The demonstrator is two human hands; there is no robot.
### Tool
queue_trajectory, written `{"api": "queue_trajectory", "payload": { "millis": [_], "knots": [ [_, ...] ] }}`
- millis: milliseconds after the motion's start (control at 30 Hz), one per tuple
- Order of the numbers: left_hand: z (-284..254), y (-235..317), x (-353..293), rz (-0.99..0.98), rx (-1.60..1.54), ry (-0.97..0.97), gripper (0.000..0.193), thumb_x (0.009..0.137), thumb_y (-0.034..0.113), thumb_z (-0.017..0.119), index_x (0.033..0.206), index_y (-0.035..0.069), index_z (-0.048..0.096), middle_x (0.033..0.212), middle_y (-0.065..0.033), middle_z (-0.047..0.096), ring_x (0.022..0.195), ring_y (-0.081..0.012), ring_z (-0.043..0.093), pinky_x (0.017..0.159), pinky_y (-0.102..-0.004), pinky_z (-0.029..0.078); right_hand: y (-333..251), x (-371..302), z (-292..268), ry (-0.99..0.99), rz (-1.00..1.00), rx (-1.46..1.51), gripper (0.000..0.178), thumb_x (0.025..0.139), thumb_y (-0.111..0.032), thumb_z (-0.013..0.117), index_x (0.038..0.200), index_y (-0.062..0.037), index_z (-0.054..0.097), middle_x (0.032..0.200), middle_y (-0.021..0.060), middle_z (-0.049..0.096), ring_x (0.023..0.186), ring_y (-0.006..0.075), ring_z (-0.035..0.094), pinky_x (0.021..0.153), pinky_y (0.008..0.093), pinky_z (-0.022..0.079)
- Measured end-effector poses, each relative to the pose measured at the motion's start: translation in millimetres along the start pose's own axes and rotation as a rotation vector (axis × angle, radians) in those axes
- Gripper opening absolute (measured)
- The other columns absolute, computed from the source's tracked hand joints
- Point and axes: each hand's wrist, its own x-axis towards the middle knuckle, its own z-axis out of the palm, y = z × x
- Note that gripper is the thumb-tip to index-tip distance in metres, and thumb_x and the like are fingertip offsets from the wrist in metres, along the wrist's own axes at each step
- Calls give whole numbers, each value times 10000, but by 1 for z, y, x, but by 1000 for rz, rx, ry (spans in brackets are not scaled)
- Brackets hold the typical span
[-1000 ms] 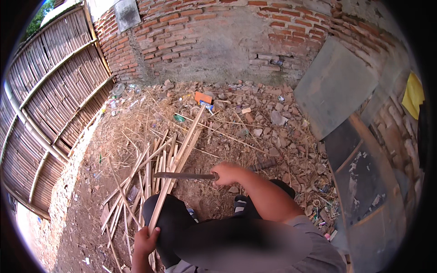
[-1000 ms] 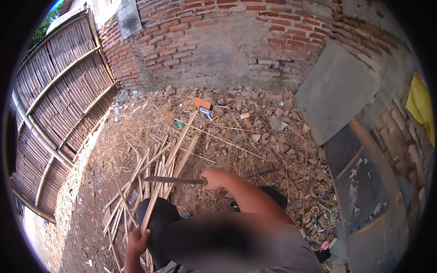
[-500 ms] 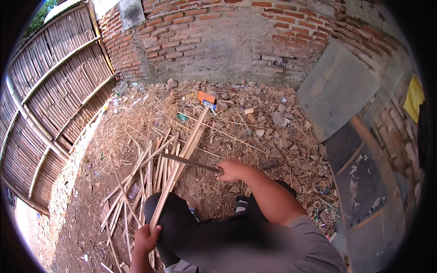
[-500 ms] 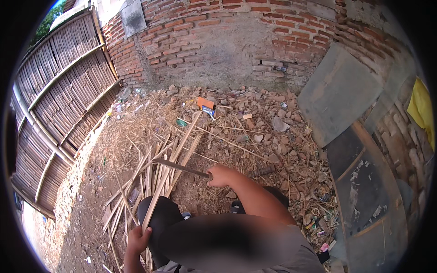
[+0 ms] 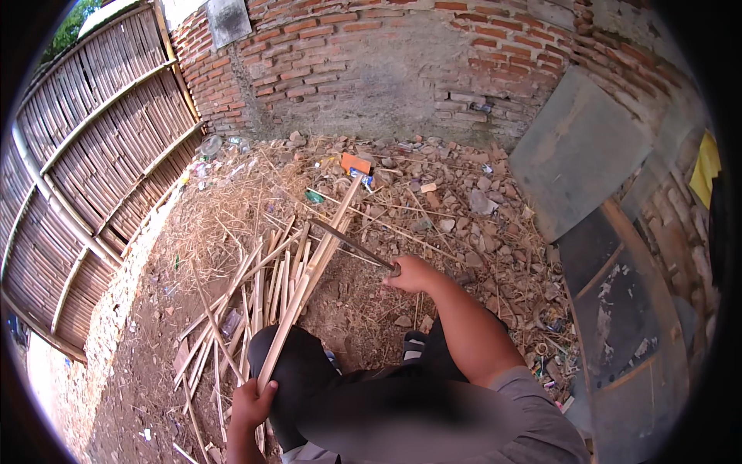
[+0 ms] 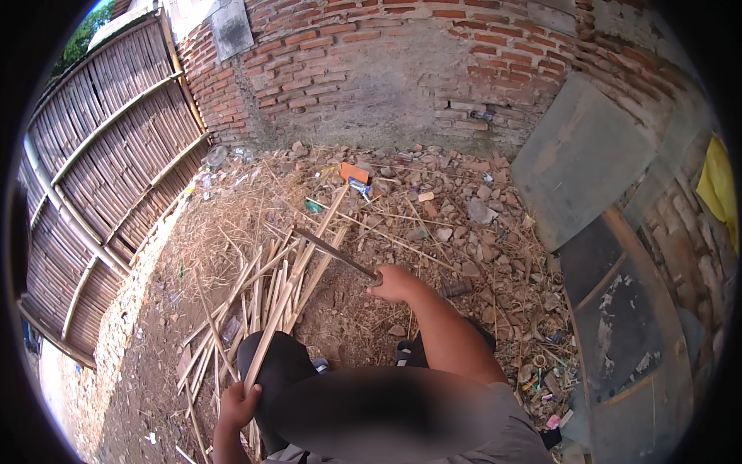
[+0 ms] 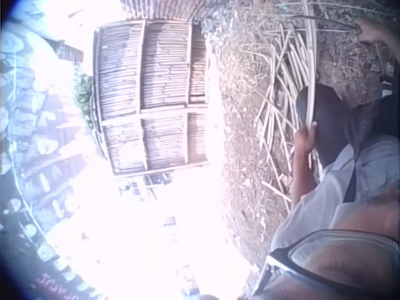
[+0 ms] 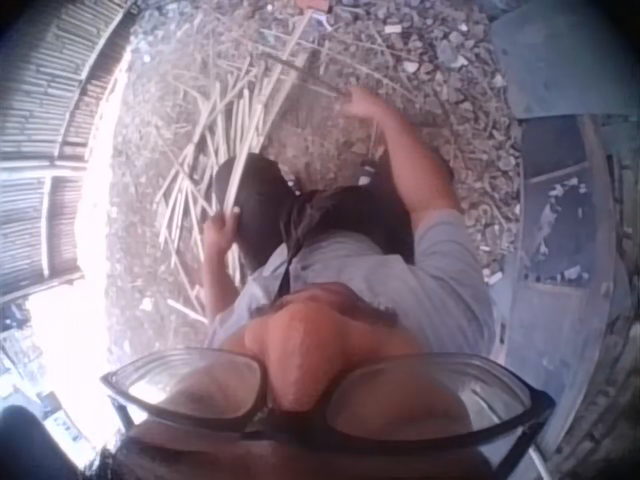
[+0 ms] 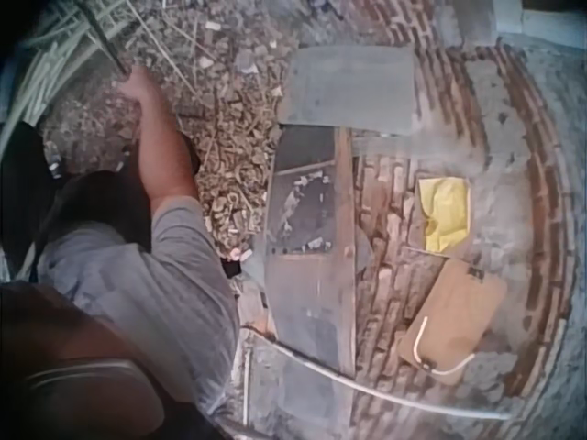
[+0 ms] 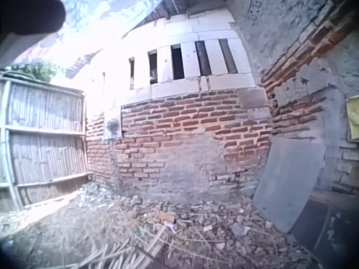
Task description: The person splits a bamboo stick using a blade while sitting on the ground.
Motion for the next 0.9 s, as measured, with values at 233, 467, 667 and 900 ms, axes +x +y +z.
{"api": "queue_trajectory", "payload": {
  "millis": [233,467,667,900],
  "knots": [
    [0,3,-1,-25,18,4,491,872,453,691,786,-29,652,668,-245,625,673,-417,653,622,-475,485,-9,1,11,-69,-30,6,690,796,-463,761,1273,10,604,1076,202,682,1010,344,662,870,422,510],
    [2,-1,-1,-28,-27,20,487,866,446,700,775,-30,650,660,-241,623,670,-416,654,618,-476,483,-37,-13,24,-269,-164,-172,534,783,-433,762,1202,-119,654,1035,142,699,999,331,670,842,438,516],
    [1,1,0,-20,-8,14,487,867,444,700,776,-32,650,656,-239,621,663,-408,655,614,-476,481,-30,-13,14,-180,-185,-149,444,779,-409,781,1102,-119,687,944,135,705,938,317,686,790,438,525],
    [-3,6,-1,-58,12,-68,458,909,416,654,928,-41,671,750,-224,669,747,-340,691,682,-443,503,-18,-9,7,-85,-64,-24,404,793,-390,768,1037,-78,689,932,147,698,917,333,675,777,446,515]
  ]
}}
